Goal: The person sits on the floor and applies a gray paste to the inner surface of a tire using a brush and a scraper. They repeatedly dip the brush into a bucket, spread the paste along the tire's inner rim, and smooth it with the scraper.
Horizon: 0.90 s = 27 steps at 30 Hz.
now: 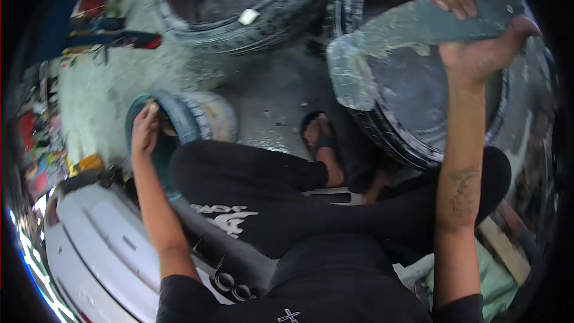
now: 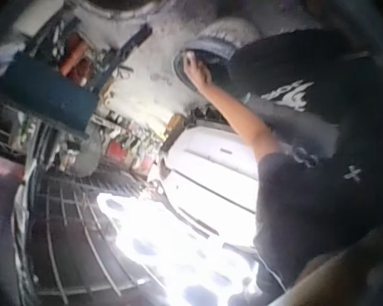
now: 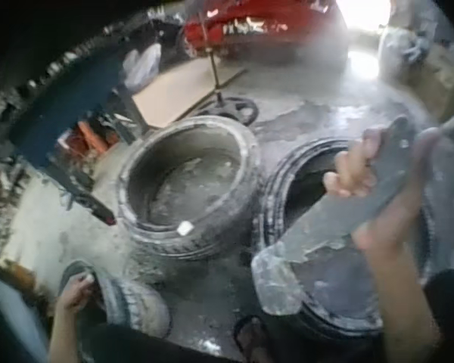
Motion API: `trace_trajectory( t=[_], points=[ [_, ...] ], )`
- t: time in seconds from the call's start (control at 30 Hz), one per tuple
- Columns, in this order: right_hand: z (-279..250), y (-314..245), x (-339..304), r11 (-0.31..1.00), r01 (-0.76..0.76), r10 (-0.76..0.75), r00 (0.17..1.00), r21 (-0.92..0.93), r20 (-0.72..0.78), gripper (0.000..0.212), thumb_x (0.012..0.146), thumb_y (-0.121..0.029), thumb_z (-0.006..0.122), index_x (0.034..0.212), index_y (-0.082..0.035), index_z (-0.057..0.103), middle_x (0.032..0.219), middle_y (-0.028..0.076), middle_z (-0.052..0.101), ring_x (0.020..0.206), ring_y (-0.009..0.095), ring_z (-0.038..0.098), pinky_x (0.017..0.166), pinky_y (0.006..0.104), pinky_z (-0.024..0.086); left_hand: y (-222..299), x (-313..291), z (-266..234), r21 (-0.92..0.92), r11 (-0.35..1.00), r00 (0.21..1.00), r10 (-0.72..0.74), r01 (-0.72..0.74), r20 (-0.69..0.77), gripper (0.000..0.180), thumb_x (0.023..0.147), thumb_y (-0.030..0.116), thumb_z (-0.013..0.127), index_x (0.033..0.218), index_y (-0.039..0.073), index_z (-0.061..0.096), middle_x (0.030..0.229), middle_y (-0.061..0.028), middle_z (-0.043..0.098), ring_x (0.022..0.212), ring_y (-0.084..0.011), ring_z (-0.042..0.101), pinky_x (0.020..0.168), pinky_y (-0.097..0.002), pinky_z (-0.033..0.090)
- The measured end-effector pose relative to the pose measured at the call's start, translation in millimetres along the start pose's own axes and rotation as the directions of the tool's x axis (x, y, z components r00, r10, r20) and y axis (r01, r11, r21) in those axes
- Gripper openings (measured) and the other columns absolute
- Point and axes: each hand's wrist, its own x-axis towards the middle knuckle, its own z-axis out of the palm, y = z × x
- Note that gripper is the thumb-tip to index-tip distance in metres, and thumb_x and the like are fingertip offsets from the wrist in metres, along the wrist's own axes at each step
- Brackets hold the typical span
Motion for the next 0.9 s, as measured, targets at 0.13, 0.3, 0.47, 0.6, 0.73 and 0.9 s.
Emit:
trace_trajectory(
  t=[0.13,0.3,0.47,0.6,0.73,0.9],
  points=[
    [-2.8,-8.6,-7.0,0.973,0.16,-0.186,0.971,-0.167,-0.154,0.068,0.103,-0.071,0.037,0.099,-0.006,0.057,0.067,0.0,0.043,0.06,0.011,0.04,0.063,0.0295,0.039,-40.1,43.5,30.2,-0.3,0.953,0.985,0.079,-0.03,0.153,0.018,0.104,0.024,0.065,0.113,0.008,0.063,0.089,0.0039,0.064,0.08,-0.0064,0.059,0.075,-0.0246,0.048],
    [-14.5,-13.4,-7.7,0.968,0.114,-0.126,0.991,-0.224,-0.041,0.069,0.103,-0.072,0.034,0.102,-0.007,0.057,0.067,0.0,0.043,0.06,0.012,0.039,0.063,0.03,0.038,-95.6,41.0,22.1,-0.441,0.897,0.993,0.078,-0.033,0.085,0.026,0.104,0.028,0.066,0.118,0.006,0.065,0.1,0.0016,0.069,0.09,-0.0072,0.064,0.083,-0.0251,0.051],
    [-13.2,-8.5,-3.2,0.984,0.137,-0.137,0.991,-0.116,0.003,0.077,0.1,-0.078,0.031,0.101,-0.006,0.057,0.066,0.001,0.043,0.059,0.012,0.04,0.062,0.0302,0.039,-129.9,51.8,17.4,0.038,0.976,0.976,-0.212,0.214,-0.04,0.03,0.103,0.023,0.063,0.113,-0.005,0.07,0.101,-0.0082,0.075,0.088,-0.02,0.069,0.083,-0.0332,0.054],
    [3.2,-10.4,-0.9,0.971,0.125,-0.127,0.992,-0.205,0.003,0.081,0.099,-0.08,0.027,0.1,-0.005,0.057,0.065,0.001,0.044,0.058,0.012,0.04,0.058,0.0303,0.039,-170.6,41.7,43.6,0.131,0.985,0.994,-0.108,0.108,-0.005,0.029,0.102,0.022,0.063,0.11,-0.005,0.071,0.096,-0.0102,0.074,0.086,-0.0211,0.069,0.082,-0.034,0.054],
    [1.8,-4.7,10.9,0.967,0.163,-0.102,0.951,-0.195,0.291,0.084,0.098,-0.082,0.024,0.1,-0.005,0.058,0.065,0.002,0.048,0.057,0.01,0.043,0.053,0.028,0.037,-188.3,54.3,42.2,0.24,0.971,1.0,0.02,-0.02,0.003,0.029,0.101,0.022,0.063,0.106,-0.005,0.071,0.092,-0.0122,0.074,0.083,-0.0222,0.069,0.08,-0.0348,0.054],
    [60.2,15.2,0.8,0.959,0.222,-0.246,0.96,-0.177,-0.13,0.084,0.1,-0.079,0.028,0.101,-0.001,0.06,0.068,0.003,0.052,0.06,0.008,0.046,0.052,0.0224,0.036,-148.0,59.4,-19.5,0.452,0.875,0.972,0.225,-0.17,-0.068,0.029,0.1,0.021,0.063,0.102,-0.006,0.072,0.086,-0.0148,0.074,0.08,-0.0236,0.069,0.078,-0.0357,0.054]
  ],
)
